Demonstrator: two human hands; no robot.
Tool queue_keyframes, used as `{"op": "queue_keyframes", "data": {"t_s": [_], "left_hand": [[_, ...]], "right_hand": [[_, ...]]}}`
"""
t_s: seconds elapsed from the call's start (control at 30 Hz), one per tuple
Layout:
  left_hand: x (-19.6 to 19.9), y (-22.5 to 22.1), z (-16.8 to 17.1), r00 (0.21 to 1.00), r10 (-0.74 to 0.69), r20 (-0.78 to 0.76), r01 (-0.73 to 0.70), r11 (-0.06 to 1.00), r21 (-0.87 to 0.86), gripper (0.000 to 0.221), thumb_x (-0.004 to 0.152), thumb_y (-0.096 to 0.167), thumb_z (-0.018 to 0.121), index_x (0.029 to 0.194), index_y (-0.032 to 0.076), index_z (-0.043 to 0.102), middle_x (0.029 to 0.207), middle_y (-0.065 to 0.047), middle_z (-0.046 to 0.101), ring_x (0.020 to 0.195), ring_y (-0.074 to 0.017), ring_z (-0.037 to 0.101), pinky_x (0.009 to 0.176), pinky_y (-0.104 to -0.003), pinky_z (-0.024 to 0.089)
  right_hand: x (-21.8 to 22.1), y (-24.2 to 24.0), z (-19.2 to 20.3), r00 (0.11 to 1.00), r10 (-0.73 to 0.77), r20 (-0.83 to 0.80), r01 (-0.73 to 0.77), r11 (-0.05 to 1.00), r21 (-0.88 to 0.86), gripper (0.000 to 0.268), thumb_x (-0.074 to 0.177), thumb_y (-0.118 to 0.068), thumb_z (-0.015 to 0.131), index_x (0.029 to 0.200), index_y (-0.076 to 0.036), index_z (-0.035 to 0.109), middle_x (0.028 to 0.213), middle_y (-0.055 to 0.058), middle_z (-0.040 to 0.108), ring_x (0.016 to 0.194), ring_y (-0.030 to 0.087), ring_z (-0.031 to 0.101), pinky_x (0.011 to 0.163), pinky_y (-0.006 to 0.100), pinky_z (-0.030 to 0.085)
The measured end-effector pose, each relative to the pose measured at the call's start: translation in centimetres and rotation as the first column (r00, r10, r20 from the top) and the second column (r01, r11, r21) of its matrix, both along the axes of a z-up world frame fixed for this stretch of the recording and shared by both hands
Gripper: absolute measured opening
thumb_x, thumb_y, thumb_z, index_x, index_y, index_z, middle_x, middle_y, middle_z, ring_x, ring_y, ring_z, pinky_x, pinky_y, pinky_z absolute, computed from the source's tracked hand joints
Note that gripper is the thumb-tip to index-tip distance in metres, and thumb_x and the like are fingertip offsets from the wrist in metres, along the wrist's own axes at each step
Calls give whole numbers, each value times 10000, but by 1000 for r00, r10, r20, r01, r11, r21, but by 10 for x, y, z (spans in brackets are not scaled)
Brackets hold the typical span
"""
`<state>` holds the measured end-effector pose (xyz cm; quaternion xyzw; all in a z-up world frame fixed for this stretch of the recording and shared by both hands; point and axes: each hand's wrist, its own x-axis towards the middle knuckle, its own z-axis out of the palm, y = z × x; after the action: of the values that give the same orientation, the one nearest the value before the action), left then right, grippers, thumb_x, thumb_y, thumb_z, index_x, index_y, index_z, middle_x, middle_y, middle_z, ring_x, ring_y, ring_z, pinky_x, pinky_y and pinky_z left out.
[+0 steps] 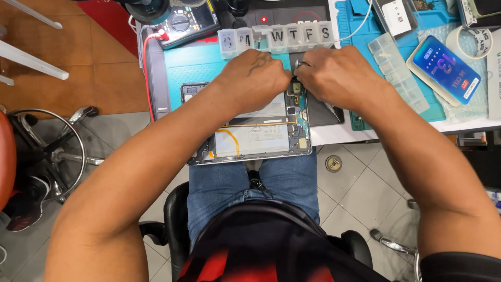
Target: Technician performs internal repairs on a tablet, including unscrewing components and disconnecting ribbon cables.
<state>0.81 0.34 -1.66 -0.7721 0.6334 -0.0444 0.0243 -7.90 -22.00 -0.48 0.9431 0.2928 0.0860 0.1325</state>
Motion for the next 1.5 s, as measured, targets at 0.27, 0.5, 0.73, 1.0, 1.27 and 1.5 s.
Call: {"op": "queue_keyframes", "data": {"t_s": [0.27,0.5,0.73,1.0,1.27,1.5], "left_hand": [[-4,3,-4,999,-15,44,18,996,-85,185,790,-48,632,775,135,608,554,-43,589,506,-324,627,436,-446,459],[-13,8,-5,984,5,176,22,988,-154,203,827,-29,625,856,165,575,631,-16,598,549,-273,647,429,-402,447],[-7,17,15,998,-42,-50,29,969,-244,81,867,-19,667,863,59,646,619,-114,646,585,-298,680,558,-427,567],[8,27,1,970,78,-232,-114,983,-147,71,830,15,563,880,64,578,566,-131,528,493,-398,505,428,-467,362],[6,41,8,926,136,-353,-195,971,-138,203,873,118,627,1075,97,619,734,-162,625,696,-406,623,536,-523,467],[1,28,1,953,172,-250,-213,966,-148,241,858,206,710,995,60,576,682,-189,623,642,-472,627,495,-540,460]], "right_hand": [[2,-4,-4,970,160,184,-156,987,-40,334,1023,-142,688,764,-160,478,774,18,468,626,203,511,425,344,302],[-4,2,13,992,69,110,-93,968,232,43,992,-206,712,988,-178,744,881,-7,613,668,224,590,396,355,346],[-9,15,10,997,83,7,-77,894,442,168,1002,-308,784,927,-158,765,909,31,677,725,234,674,524,337,478],[3,21,13,949,276,152,-305,926,222,158,1036,-44,720,1019,-200,701,838,17,478,668,211,526,388,355,245],[2,29,20,958,276,75,-286,928,239,121,1045,-114,718,932,-141,683,929,21,559,716,224,599,382,363,293],[1,31,11,949,228,216,-267,948,173,350,1077,-179,732,773,-146,563,763,15,458,641,216,508,427,370,292]]}}
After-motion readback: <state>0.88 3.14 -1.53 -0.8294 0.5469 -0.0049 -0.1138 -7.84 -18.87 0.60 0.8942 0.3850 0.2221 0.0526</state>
